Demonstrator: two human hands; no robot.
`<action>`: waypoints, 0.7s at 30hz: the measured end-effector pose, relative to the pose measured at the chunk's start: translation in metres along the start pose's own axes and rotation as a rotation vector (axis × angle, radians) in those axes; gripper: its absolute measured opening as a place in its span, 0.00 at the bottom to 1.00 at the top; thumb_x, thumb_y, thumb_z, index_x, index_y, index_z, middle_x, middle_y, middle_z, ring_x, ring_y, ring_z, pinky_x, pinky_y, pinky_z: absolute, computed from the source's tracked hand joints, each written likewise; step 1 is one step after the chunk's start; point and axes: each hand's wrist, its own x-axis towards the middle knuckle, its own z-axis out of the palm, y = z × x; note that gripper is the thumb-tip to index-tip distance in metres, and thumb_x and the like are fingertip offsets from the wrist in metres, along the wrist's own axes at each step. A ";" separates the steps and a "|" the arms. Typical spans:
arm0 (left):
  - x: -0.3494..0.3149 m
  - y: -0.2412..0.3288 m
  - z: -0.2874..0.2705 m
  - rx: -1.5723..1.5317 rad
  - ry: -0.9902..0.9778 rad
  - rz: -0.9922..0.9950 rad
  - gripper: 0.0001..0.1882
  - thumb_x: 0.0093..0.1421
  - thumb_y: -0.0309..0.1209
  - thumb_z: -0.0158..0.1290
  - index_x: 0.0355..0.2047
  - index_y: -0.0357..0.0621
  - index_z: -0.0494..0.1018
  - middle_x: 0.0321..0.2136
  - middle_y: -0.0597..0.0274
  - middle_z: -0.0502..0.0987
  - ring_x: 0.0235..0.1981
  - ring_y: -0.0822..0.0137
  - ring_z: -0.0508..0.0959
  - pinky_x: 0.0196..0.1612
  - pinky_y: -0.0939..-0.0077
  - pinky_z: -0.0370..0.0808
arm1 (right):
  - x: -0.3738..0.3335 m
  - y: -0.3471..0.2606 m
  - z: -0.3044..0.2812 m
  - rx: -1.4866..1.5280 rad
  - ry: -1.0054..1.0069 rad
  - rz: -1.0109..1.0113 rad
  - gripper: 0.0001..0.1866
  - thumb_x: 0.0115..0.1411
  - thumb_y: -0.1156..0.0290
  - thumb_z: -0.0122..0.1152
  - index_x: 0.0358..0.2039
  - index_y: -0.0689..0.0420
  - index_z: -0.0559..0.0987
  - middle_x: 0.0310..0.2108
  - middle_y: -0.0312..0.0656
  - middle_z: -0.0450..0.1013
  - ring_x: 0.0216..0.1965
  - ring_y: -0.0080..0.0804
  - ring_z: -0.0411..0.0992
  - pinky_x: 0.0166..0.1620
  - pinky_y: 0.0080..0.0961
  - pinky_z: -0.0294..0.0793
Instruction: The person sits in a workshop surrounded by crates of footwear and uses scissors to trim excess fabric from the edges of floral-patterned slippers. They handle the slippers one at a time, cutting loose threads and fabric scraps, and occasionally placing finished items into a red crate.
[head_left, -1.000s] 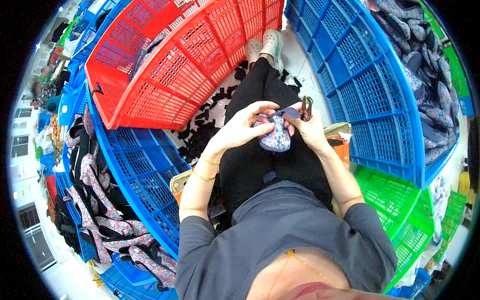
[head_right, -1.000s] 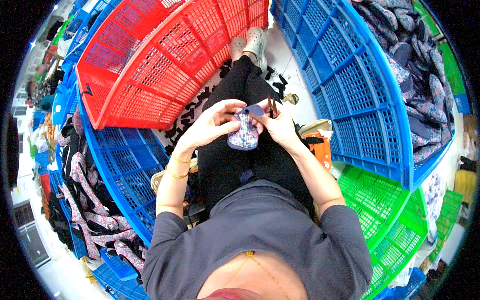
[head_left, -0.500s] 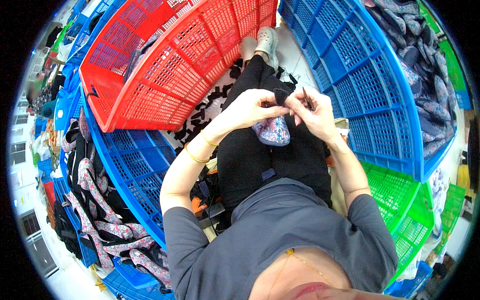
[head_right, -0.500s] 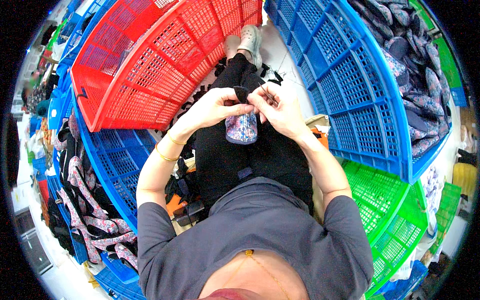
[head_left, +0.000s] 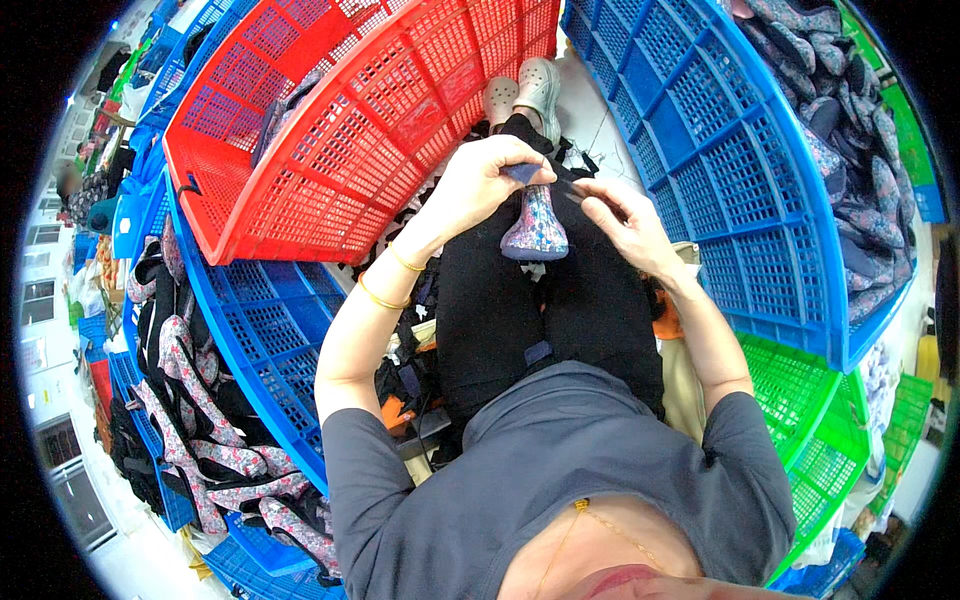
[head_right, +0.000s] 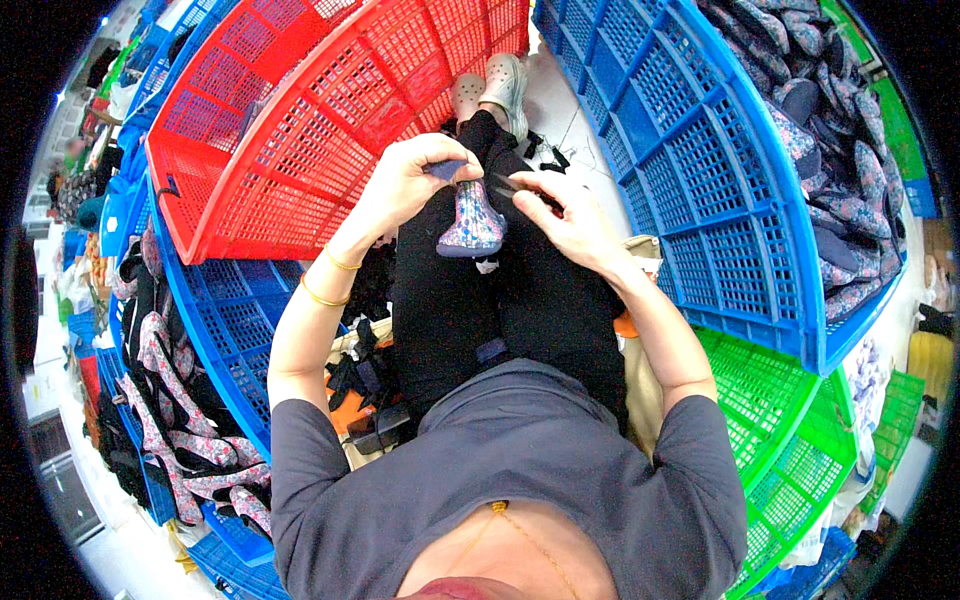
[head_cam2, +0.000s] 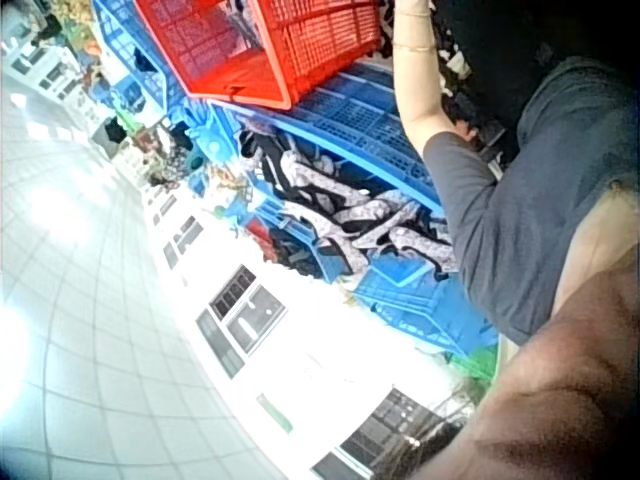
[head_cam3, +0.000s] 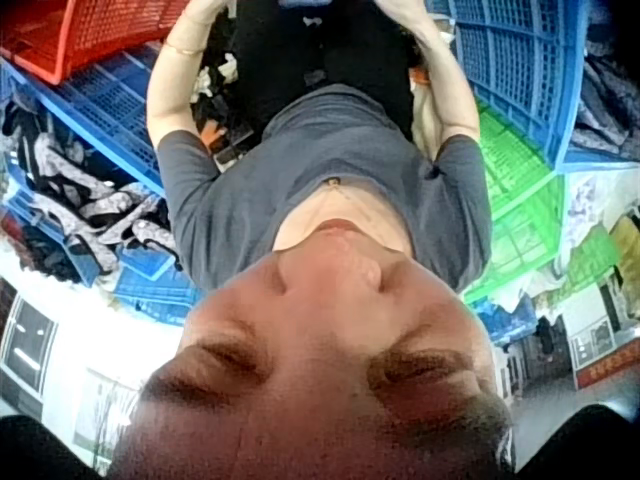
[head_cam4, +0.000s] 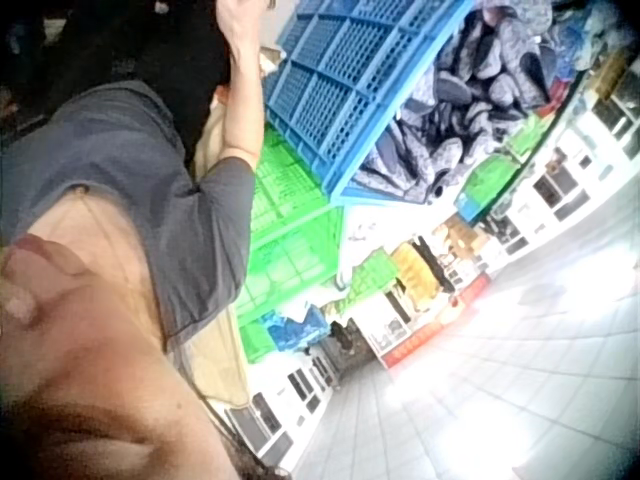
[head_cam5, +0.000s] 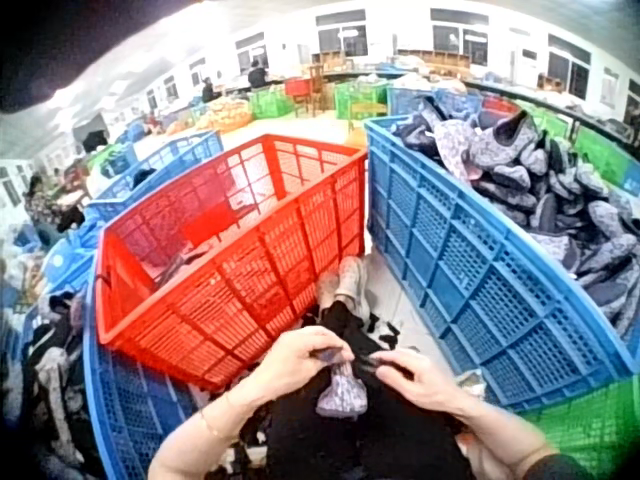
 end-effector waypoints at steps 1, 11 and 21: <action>0.002 -0.004 0.002 -0.087 0.005 -0.072 0.06 0.54 0.25 0.61 0.33 0.37 0.79 0.30 0.62 0.79 0.33 0.72 0.78 0.40 0.78 0.75 | 0.002 -0.002 0.005 0.091 0.032 0.046 0.16 0.61 0.62 0.62 0.44 0.59 0.77 0.32 0.36 0.74 0.31 0.18 0.69 0.34 0.18 0.68; 0.020 0.002 -0.010 0.114 0.014 0.083 0.07 0.53 0.25 0.60 0.35 0.39 0.80 0.28 0.60 0.78 0.32 0.69 0.78 0.37 0.77 0.75 | 0.045 -0.018 -0.006 -0.168 -0.077 -0.095 0.17 0.58 0.60 0.65 0.39 0.59 0.78 0.30 0.41 0.75 0.28 0.24 0.72 0.33 0.23 0.73; 0.028 0.004 -0.012 0.072 -0.068 0.081 0.08 0.54 0.26 0.61 0.34 0.39 0.80 0.27 0.60 0.79 0.31 0.70 0.78 0.36 0.77 0.75 | 0.069 -0.027 -0.013 -0.303 -0.206 -0.283 0.18 0.56 0.55 0.65 0.35 0.57 0.76 0.27 0.45 0.74 0.27 0.40 0.74 0.32 0.32 0.72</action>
